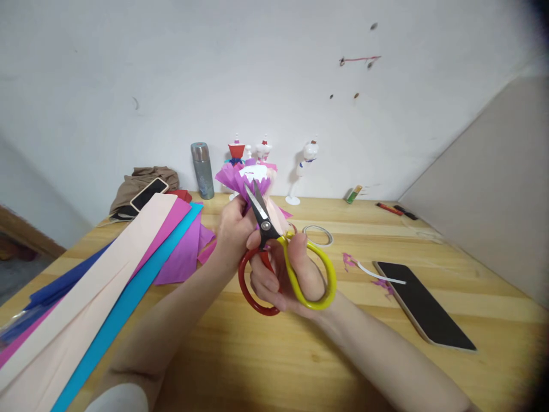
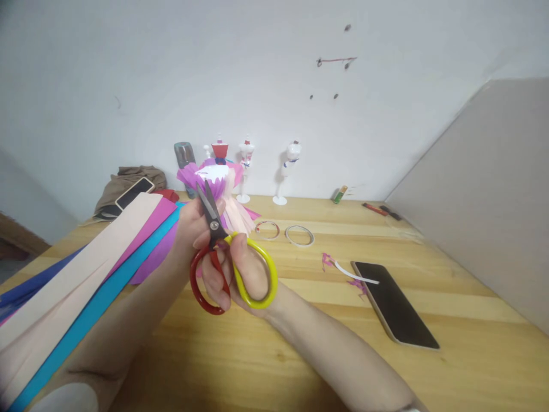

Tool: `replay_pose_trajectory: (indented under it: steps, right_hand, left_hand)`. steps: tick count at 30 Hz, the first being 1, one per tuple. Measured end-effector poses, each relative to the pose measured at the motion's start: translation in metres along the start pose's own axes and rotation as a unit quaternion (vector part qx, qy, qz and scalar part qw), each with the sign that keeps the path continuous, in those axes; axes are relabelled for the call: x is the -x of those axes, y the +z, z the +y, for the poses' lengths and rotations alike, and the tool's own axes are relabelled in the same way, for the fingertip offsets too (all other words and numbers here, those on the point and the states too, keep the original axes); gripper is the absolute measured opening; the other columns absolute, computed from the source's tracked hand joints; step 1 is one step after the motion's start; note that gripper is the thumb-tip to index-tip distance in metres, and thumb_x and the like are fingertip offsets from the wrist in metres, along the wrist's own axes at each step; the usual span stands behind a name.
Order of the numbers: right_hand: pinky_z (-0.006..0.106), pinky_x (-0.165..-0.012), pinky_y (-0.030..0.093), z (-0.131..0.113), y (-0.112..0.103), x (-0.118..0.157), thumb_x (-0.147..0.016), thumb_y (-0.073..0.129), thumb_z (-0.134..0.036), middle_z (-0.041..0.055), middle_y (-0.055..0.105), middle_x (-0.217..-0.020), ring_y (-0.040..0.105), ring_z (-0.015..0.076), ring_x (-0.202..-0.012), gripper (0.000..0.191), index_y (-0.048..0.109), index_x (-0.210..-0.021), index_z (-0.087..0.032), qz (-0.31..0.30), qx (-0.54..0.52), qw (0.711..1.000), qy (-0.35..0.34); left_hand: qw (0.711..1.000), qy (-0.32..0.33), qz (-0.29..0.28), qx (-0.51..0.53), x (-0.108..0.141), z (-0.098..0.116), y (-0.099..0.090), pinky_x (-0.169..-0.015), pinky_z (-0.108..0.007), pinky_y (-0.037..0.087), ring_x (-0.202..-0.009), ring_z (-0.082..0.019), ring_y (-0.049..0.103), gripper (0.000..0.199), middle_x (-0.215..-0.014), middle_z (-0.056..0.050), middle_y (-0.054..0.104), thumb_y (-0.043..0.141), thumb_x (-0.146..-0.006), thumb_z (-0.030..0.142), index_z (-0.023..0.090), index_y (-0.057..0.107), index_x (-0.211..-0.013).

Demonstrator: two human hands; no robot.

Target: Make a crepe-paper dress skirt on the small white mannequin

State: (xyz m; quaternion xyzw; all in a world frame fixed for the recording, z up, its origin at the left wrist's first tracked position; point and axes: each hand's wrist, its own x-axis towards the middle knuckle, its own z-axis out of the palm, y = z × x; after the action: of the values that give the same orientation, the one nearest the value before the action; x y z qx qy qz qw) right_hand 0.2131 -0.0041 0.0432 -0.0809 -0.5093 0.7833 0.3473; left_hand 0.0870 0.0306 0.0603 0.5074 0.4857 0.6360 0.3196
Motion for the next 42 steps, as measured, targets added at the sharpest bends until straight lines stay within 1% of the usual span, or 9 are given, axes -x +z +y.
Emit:
replay_pose_trajectory:
  steps: [3, 6, 10, 13, 17, 23, 28, 33, 42]
  right_hand:
    - [0.019, -0.033, 0.023, 0.0009, -0.0026, 0.0003, -0.077, 0.044, -0.09, -0.0107, 0.04, -0.048, 0.028, 0.0055, -0.029, 0.074, 0.06, -0.104, -0.023, 0.006, -0.005, 1.0, 0.003]
    - [0.02, -0.033, 0.023, -0.0001, -0.0041, 0.0003, -0.081, 0.043, -0.087, -0.0114, 0.039, -0.048, 0.025, 0.0058, -0.028, 0.068, 0.059, -0.103, -0.025, 0.003, -0.009, 1.0, 0.002]
    - [0.021, -0.034, 0.023, -0.002, -0.004, 0.0003, -0.085, 0.041, -0.083, -0.0113, 0.036, -0.048, 0.021, 0.0065, -0.027, 0.062, 0.058, -0.101, -0.026, 0.005, 0.017, 1.0, 0.006]
    - [0.021, -0.034, 0.023, -0.0022, -0.004, 0.0002, -0.085, 0.043, -0.081, -0.0111, 0.036, -0.048, 0.022, 0.0067, -0.027, 0.059, 0.057, -0.101, -0.026, 0.001, 0.012, 1.0, 0.005]
    - [0.019, -0.034, 0.023, -0.0014, -0.0039, -0.0005, -0.089, 0.047, -0.076, -0.0111, 0.041, -0.049, 0.025, 0.0054, -0.028, 0.053, 0.056, -0.103, -0.026, -0.019, -0.034, 0.999, -0.007]
    - [0.018, -0.032, 0.021, 0.0009, -0.0022, -0.0015, -0.082, 0.05, -0.082, -0.0115, 0.044, -0.05, 0.026, 0.0048, -0.028, 0.061, 0.057, -0.103, -0.025, -0.024, -0.06, 0.998, -0.014]
    - [0.018, -0.034, 0.023, -0.0002, -0.002, -0.0013, -0.083, 0.052, -0.08, -0.0114, 0.046, -0.052, 0.027, 0.0044, -0.029, 0.06, 0.057, -0.103, -0.023, -0.035, -0.077, 0.996, -0.01]
    - [0.017, -0.033, 0.024, 0.0001, -0.0029, -0.0013, -0.082, 0.054, -0.08, -0.0115, 0.046, -0.05, 0.027, 0.0042, -0.028, 0.06, 0.058, -0.102, -0.023, -0.027, -0.084, 0.996, -0.006]
    - [0.016, -0.031, 0.025, 0.0011, -0.0021, -0.0024, -0.079, 0.055, -0.081, -0.0127, 0.044, -0.047, 0.025, 0.0038, -0.026, 0.06, 0.058, -0.099, -0.024, -0.017, -0.069, 0.997, -0.016]
  left_hand:
    - [1.0, 0.005, 0.001, -0.002, -0.0001, -0.0003, 0.0008, -0.053, -0.023, 0.038, -0.061, -0.012, 0.048, 0.019, -0.065, 0.002, 0.056, 0.067, -0.076, 0.035, 0.018, 0.059, -0.072]
    - [1.0, 0.011, 0.001, -0.011, 0.0018, 0.0017, 0.0017, -0.054, -0.024, 0.039, -0.061, -0.012, 0.049, 0.022, -0.064, 0.002, 0.057, 0.066, -0.079, 0.038, 0.019, 0.058, -0.071]
    - [0.999, 0.025, 0.012, -0.034, 0.0033, 0.003, 0.002, -0.057, -0.025, 0.041, -0.062, -0.013, 0.05, 0.021, -0.064, 0.002, 0.059, 0.064, -0.082, 0.035, 0.019, 0.057, -0.069]
    - [0.999, 0.028, 0.004, -0.032, 0.0035, 0.0015, 0.0015, -0.057, -0.025, 0.04, -0.063, -0.013, 0.05, 0.021, -0.065, 0.002, 0.058, 0.063, -0.083, 0.034, 0.019, 0.057, -0.07]
    - [1.0, 0.021, -0.003, -0.016, 0.0032, 0.0, 0.0012, -0.056, -0.025, 0.039, -0.062, -0.012, 0.048, 0.021, -0.065, 0.002, 0.056, 0.062, -0.082, 0.035, 0.019, 0.056, -0.07]
    - [0.998, 0.01, 0.018, -0.055, 0.002, 0.0048, 0.0016, -0.055, -0.026, 0.038, -0.06, -0.013, 0.048, 0.022, -0.06, 0.003, 0.055, 0.066, -0.077, 0.032, 0.02, 0.053, -0.065]
    - [0.998, 0.016, 0.015, -0.054, 0.003, 0.0052, 0.002, -0.056, -0.025, 0.039, -0.06, -0.012, 0.048, 0.023, -0.061, 0.003, 0.055, 0.064, -0.079, 0.034, 0.019, 0.054, -0.065]
    - [0.998, 0.029, 0.006, -0.052, 0.0033, 0.0029, 0.0015, -0.058, -0.025, 0.04, -0.063, -0.012, 0.048, 0.025, -0.063, 0.003, 0.055, 0.062, -0.081, 0.036, 0.019, 0.053, -0.067]
    - [0.999, 0.015, 0.014, -0.039, 0.0026, -0.0001, 0.0023, -0.053, -0.024, 0.036, -0.06, -0.011, 0.046, 0.024, -0.061, 0.003, 0.054, 0.067, -0.079, 0.036, 0.018, 0.055, -0.068]
